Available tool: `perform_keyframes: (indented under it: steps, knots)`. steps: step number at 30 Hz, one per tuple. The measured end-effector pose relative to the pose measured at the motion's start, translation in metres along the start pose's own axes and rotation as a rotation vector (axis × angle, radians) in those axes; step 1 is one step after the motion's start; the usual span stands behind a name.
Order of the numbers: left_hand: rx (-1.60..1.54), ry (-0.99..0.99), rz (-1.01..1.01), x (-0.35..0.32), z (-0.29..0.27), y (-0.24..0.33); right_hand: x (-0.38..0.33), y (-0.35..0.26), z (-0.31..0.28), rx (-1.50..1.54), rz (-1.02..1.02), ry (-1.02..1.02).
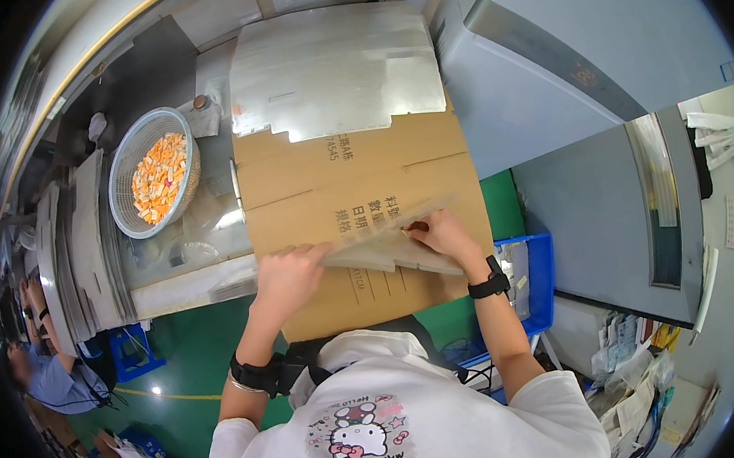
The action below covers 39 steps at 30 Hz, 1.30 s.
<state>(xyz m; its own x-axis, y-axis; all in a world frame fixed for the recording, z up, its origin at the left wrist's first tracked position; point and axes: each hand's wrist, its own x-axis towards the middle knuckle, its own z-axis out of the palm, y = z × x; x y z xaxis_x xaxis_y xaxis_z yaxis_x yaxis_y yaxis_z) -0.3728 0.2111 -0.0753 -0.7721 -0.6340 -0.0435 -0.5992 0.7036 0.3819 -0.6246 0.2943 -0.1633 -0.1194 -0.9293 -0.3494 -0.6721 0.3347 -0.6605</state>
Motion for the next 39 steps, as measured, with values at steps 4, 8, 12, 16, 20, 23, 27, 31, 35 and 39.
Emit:
perform_keyframes:
  steps: [4,8,12,16,20,23,27,31,35,39]
  knots:
    - [0.024,-0.013,-0.034,-0.002,-0.001,-0.003,0.005,-0.003,0.002,0.013,-0.042,0.013]
    - [0.036,0.026,0.008,-0.006,0.008,-0.009,0.012,-0.003,-0.002,0.166,0.042,-0.19]
    - [0.071,-0.023,0.012,0.0,0.009,-0.005,0.007,0.003,-0.009,0.117,-0.055,-0.167]
    - [0.084,0.005,0.07,0.0,0.014,-0.008,-0.013,-0.009,-0.031,-0.088,-0.041,-0.043]
    - [0.078,-0.002,0.059,-0.003,0.015,-0.009,-0.057,-0.087,-0.083,-0.1,0.065,0.103]
    - [0.029,-0.008,0.051,-0.004,0.013,-0.009,-0.069,-0.151,-0.096,0.034,-0.129,0.349]
    - [0.015,-0.031,0.057,-0.004,0.017,-0.012,-0.039,-0.214,-0.083,0.133,-0.5,0.296]
    - [-0.017,-0.054,0.042,-0.002,0.02,-0.014,0.027,-0.268,-0.027,-0.143,-0.637,0.227]
    - [0.0,-0.144,0.07,-0.007,0.007,-0.01,0.071,-0.331,0.019,-0.375,-0.817,0.227]
    - [-0.358,0.588,0.126,0.0,0.078,-0.015,0.118,-0.381,0.061,-0.433,-0.829,0.269]
